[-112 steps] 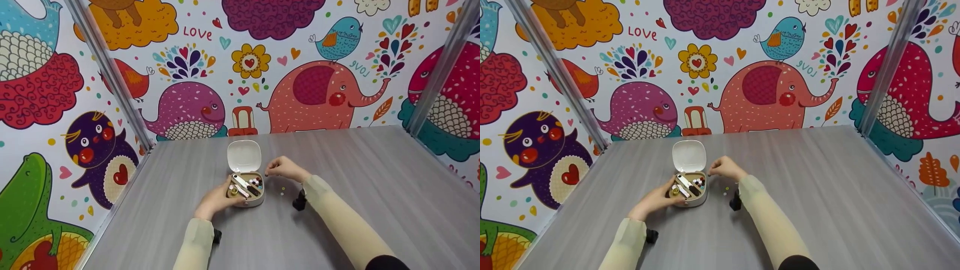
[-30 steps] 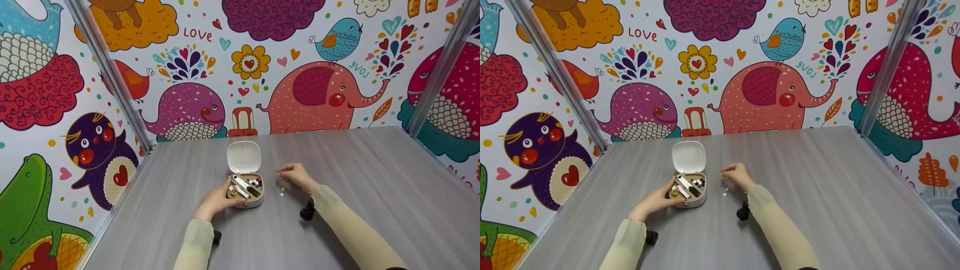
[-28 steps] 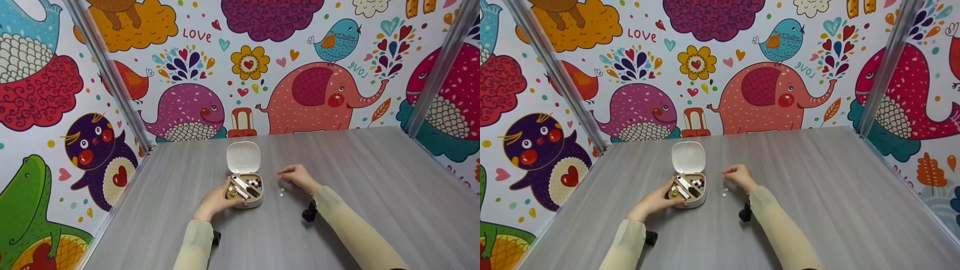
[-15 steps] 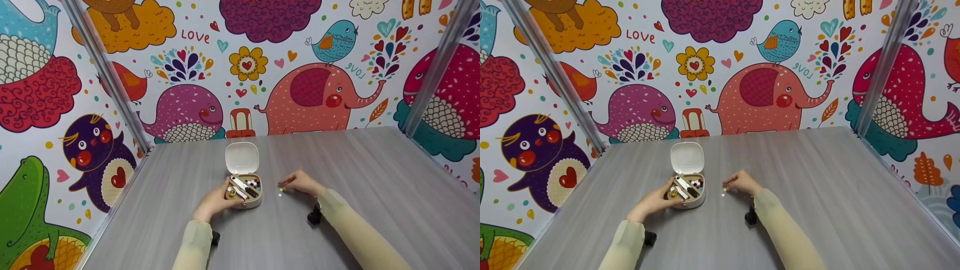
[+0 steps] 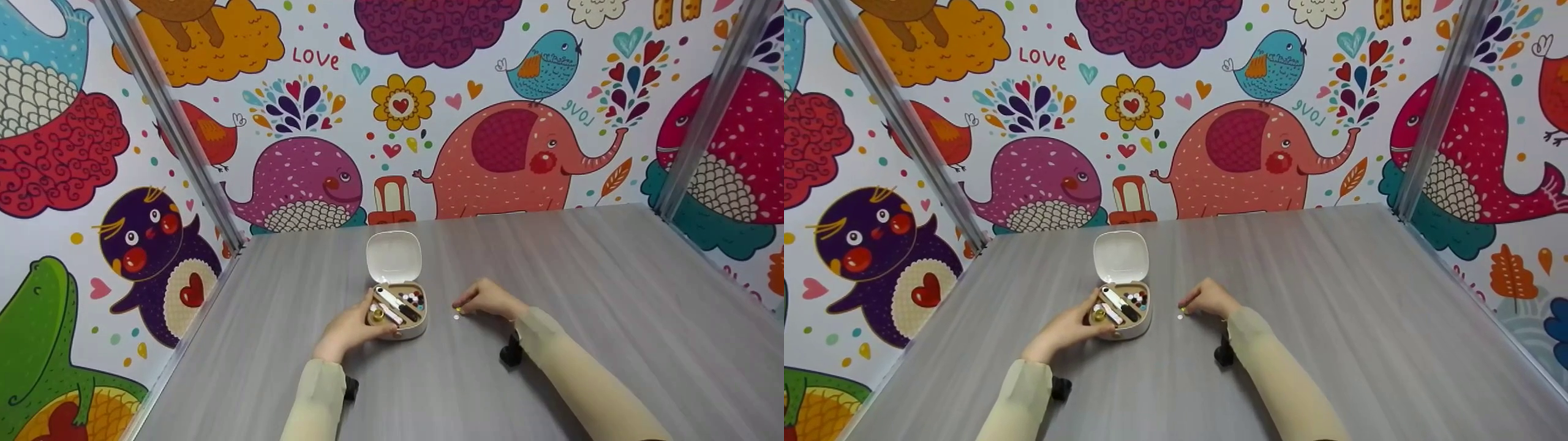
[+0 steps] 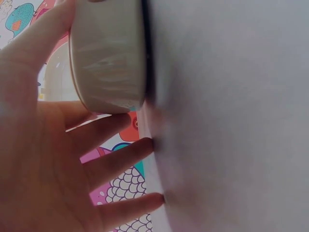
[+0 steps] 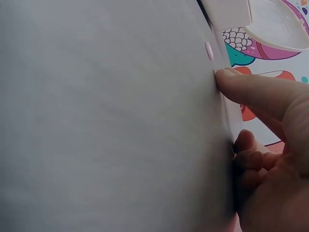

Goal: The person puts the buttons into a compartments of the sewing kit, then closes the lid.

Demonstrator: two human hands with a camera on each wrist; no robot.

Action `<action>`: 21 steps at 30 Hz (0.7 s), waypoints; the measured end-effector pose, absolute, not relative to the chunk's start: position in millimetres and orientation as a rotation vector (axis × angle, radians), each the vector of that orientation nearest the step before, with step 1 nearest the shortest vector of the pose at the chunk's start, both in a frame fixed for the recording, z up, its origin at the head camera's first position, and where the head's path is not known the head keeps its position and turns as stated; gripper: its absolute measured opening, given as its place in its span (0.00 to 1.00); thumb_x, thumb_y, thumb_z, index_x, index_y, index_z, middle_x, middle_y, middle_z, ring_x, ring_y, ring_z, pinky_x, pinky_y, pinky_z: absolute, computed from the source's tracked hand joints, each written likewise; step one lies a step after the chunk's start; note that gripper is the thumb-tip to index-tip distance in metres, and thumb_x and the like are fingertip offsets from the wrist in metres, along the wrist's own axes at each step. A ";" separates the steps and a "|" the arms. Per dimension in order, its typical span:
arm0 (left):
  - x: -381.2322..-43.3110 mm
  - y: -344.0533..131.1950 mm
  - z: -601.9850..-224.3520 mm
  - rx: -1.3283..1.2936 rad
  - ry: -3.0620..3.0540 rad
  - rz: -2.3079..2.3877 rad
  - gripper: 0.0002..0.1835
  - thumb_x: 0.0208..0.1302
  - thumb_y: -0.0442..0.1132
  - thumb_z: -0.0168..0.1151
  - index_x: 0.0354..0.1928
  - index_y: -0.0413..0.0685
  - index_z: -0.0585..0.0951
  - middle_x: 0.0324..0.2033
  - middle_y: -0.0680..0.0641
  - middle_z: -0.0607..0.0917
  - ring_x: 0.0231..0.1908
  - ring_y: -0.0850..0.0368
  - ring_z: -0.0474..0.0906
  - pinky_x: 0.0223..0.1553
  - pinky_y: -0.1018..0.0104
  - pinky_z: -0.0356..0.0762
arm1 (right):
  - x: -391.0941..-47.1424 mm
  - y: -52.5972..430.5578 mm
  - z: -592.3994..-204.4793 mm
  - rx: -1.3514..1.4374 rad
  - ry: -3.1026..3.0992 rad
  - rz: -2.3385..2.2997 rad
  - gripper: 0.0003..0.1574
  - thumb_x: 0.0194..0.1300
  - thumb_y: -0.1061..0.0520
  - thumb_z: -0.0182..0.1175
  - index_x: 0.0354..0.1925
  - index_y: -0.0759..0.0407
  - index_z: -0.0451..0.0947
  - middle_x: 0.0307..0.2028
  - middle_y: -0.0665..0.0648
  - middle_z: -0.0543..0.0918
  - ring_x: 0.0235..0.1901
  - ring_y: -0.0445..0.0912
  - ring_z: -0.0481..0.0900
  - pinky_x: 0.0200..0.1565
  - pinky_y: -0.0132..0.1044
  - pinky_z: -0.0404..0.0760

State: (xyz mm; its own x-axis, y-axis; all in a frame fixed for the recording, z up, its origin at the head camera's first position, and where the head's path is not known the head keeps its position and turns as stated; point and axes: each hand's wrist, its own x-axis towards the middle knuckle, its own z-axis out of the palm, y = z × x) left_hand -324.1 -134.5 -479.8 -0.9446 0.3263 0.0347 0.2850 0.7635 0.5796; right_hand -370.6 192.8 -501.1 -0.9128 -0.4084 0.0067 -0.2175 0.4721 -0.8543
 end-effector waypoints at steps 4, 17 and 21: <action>-324.4 -134.9 -480.2 0.506 2.883 0.934 0.57 0.53 0.66 0.66 0.74 0.39 0.54 0.66 0.34 0.67 0.62 0.36 0.68 0.59 0.44 0.68 | -370.1 192.6 -501.1 -0.510 2.534 -1.405 0.09 0.52 0.68 0.69 0.35 0.66 0.87 0.31 0.56 0.87 0.24 0.38 0.73 0.27 0.29 0.73; -323.7 -134.6 -480.3 0.502 2.877 0.952 0.57 0.52 0.65 0.67 0.74 0.39 0.54 0.66 0.33 0.68 0.61 0.35 0.69 0.59 0.44 0.68 | -371.4 197.5 -504.5 -0.540 2.575 -1.418 0.04 0.53 0.65 0.70 0.27 0.67 0.85 0.21 0.51 0.83 0.20 0.37 0.71 0.23 0.27 0.69; -322.8 -134.9 -478.9 0.499 2.883 0.937 0.57 0.52 0.65 0.67 0.74 0.38 0.54 0.65 0.32 0.68 0.60 0.35 0.69 0.58 0.44 0.68 | -370.6 200.3 -501.6 -0.511 2.572 -1.440 0.05 0.57 0.64 0.67 0.29 0.67 0.86 0.23 0.51 0.82 0.21 0.39 0.70 0.24 0.28 0.68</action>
State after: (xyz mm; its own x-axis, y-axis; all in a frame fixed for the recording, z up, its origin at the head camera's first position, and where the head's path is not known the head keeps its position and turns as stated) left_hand -322.8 -134.9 -478.9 -0.9450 0.3255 0.0336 0.2831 0.7617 0.5829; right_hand -370.6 200.3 -501.6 -0.9306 -0.3643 0.0352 -0.2203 0.4810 -0.8486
